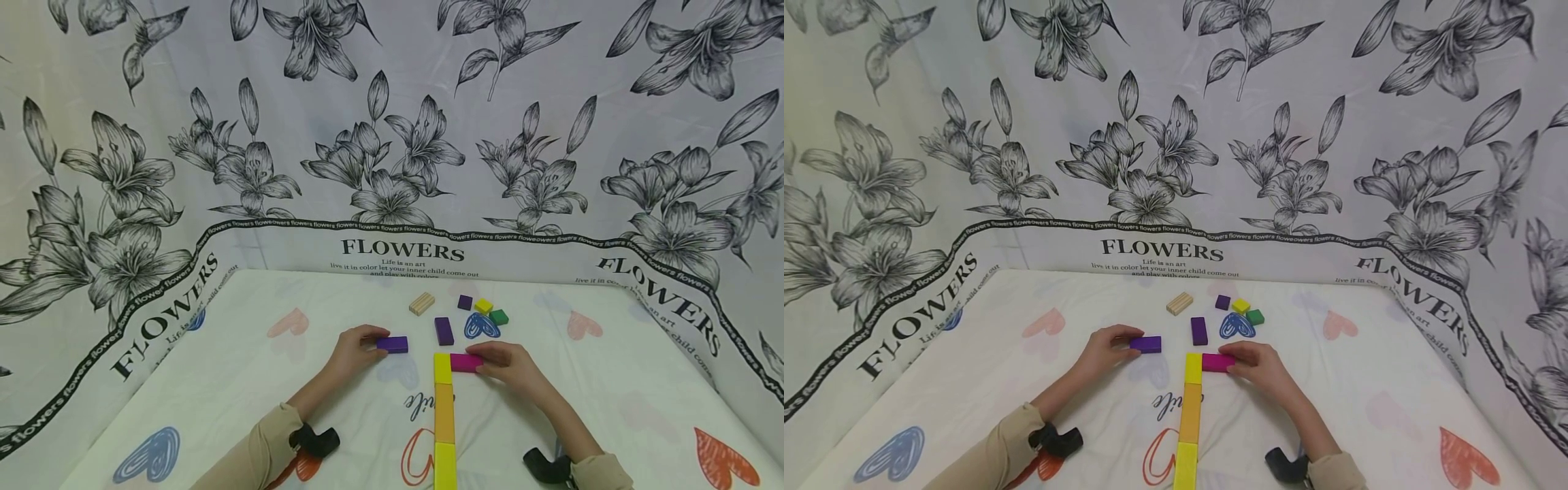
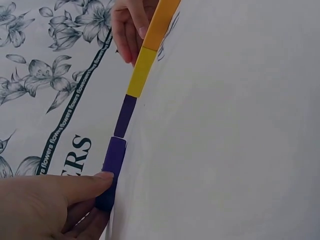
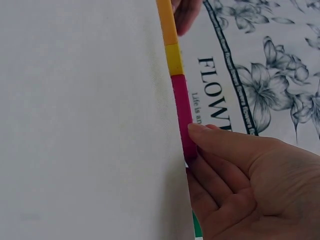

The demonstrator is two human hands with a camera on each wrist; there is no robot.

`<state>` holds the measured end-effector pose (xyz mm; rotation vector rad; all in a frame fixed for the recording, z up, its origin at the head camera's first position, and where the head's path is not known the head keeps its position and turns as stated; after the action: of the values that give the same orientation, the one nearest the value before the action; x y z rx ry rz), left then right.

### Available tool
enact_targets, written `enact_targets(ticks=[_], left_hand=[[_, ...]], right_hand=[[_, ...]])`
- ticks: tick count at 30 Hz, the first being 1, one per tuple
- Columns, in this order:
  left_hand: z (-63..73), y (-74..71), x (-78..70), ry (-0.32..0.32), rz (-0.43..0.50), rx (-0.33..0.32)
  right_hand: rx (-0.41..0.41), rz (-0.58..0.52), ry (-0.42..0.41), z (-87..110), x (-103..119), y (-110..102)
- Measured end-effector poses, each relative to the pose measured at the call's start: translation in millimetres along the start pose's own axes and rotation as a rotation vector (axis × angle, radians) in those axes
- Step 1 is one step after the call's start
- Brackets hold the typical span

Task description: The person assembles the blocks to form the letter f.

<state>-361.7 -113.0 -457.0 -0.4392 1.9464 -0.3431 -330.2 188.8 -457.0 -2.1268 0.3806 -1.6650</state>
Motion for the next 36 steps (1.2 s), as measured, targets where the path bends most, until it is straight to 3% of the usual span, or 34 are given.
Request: enact_targets(ticks=[7, 14, 20, 36], left_hand=[[0.9, 0.6, -3.4, -0.011, 0.017, 0.023], [1.6, 4.8, -8.5, 0.042, 0.086, 0.091], [5.7, 13.1, -11.2, 0.011, 0.047, 0.128], [13.2, 29.5, -18.9, 0.008, 0.078, 0.196]], right_hand=[[0.007, -0.001, -0.011, 0.9, -0.9, 0.6], [0.003, 0.002, 0.002, 0.9, -0.8, 0.6], [0.004, 0.000, 0.010, 0.8, -1.1, 0.8], [0.002, -0.007, 0.011, 1.1, -1.0, 0.5]])
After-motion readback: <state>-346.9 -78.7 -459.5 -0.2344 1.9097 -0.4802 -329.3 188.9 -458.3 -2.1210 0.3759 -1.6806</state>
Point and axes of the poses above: each hand's wrist, its own z-axis away from the middle knuckle, its own y-axis out of the palm, x = y × z, the point moved 6 cm from there along -z, towards the middle knuckle, and after that the axes turned 14 degrees about -x, right-handed, at the moved point
